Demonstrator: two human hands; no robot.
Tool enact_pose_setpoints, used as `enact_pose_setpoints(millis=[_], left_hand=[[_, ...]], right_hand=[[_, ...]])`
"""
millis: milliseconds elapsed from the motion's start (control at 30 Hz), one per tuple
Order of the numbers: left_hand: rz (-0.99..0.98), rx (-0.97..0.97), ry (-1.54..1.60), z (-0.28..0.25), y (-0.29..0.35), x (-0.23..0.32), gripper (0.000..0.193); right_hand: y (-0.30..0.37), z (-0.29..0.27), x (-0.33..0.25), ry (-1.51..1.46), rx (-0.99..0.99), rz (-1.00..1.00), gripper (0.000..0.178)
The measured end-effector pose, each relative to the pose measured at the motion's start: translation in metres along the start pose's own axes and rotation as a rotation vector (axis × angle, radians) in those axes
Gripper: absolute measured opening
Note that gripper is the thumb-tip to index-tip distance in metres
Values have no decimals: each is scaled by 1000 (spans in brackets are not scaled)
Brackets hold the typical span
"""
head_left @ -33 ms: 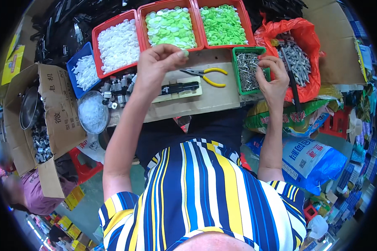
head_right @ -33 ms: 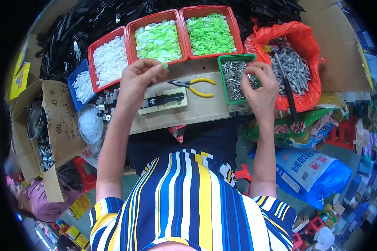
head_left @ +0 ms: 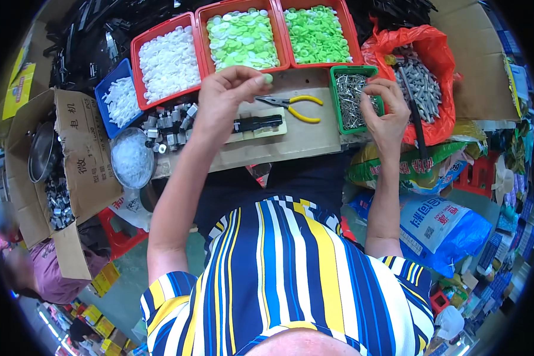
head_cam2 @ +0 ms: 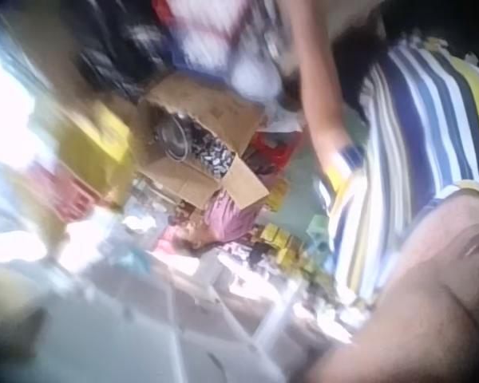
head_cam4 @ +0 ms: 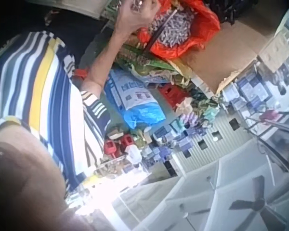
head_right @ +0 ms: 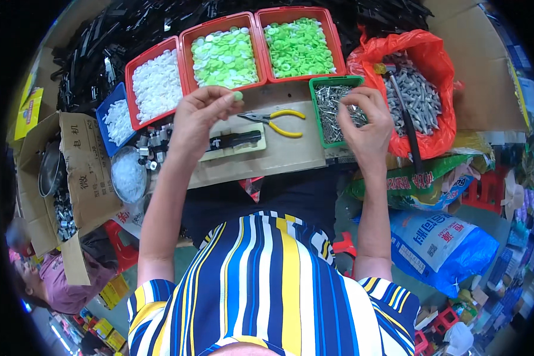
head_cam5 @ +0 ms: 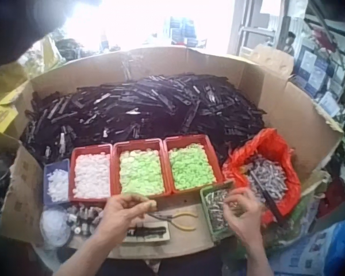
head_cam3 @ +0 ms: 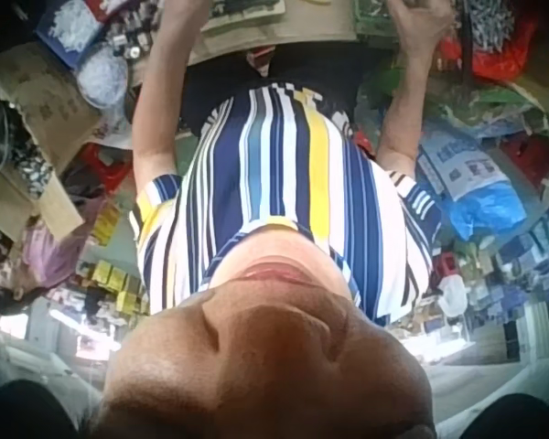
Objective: Manually assembling small electronic motor components and housings at a factory workbench.
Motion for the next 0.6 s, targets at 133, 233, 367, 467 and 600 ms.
enact_pose_setpoints(millis=[133, 233, 367, 467, 600], left_hand=[[-33, 14, 117, 16, 19, -13, 15], [-33, 44, 180, 22, 27, -13, 15], [52, 73, 128, 17, 34, -5, 14], [74, 102, 124, 10, 38, -3, 16], [129, 120, 66, 2, 40, -2, 14]], right_hand=[[10, 36, -44, -192, -89, -35, 10], [18, 61, -74, -172, -127, -113, 10], [23, 73, -87, -147, -88, -182, 12], [26, 78, -96, -89, -95, -219, 13], [27, 84, -105, -42, -101, -264, 13]])
Point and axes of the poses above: each hand's wrist, its own y-axis away from the middle knuckle, its own z-axis out of the palm, x = y × z, the point moved 10 cm from there along -y, towards the middle knuckle, and after that the axes turned 9 degrees about z, right-handed, at the moved point
